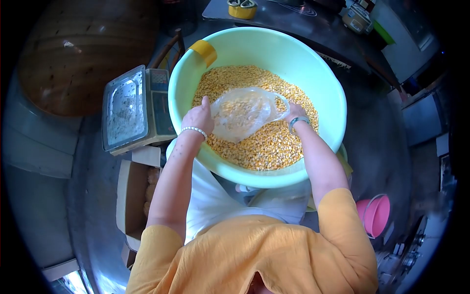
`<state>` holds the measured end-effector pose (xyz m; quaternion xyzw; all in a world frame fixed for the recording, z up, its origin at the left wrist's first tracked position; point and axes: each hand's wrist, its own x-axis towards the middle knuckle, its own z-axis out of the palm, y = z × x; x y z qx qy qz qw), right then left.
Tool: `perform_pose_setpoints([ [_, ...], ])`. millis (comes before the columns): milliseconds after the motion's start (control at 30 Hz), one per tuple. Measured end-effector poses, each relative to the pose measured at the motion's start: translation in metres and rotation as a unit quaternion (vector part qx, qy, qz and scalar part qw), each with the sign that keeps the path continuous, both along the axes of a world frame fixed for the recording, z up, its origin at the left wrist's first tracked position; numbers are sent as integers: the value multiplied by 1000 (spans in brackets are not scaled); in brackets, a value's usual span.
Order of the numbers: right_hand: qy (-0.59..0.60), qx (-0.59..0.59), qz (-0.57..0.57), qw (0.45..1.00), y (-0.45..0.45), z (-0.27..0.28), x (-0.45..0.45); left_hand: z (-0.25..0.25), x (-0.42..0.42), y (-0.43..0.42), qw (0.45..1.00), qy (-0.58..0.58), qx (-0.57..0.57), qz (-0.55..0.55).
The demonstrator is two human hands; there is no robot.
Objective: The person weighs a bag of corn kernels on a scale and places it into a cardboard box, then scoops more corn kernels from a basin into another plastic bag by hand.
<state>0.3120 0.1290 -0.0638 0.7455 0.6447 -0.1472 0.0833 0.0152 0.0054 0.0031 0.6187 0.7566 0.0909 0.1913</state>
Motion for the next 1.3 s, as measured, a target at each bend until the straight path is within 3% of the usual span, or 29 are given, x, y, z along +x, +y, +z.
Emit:
perform_pose_setpoints([
  [233, 6, 92, 79, 993, -12, -36, -5, -9, -6, -1, 998, 2, 56, -29],
  [333, 12, 43, 87, 995, -27, -9, -22, 5, 1, -5, 999, -21, 46, -10],
  [633, 56, 90, 15, 994, -11, -32, -10, -5, 4, 10, 998, -8, -54, -10],
  [867, 122, 243, 13, 962, 16, -23, 14, -16, 3, 16, 999, -21, -42, 11],
  [967, 442, 247, -150, 849, 38, -9, 16, -16, 2, 17, 999, -25, -44, 5],
  [1067, 605, 196, -147, 758, 8, 84, -29, -18, 1, 18, 999, -32, -42, 3],
  [1167, 647, 118, -48, 752, -9, 118, -71, -16, 2, 16, 998, -37, -42, -1],
  [1300, 515, 13, 31, 856, -28, 87, -130, -22, 0, 19, 999, -40, -35, -6],
])
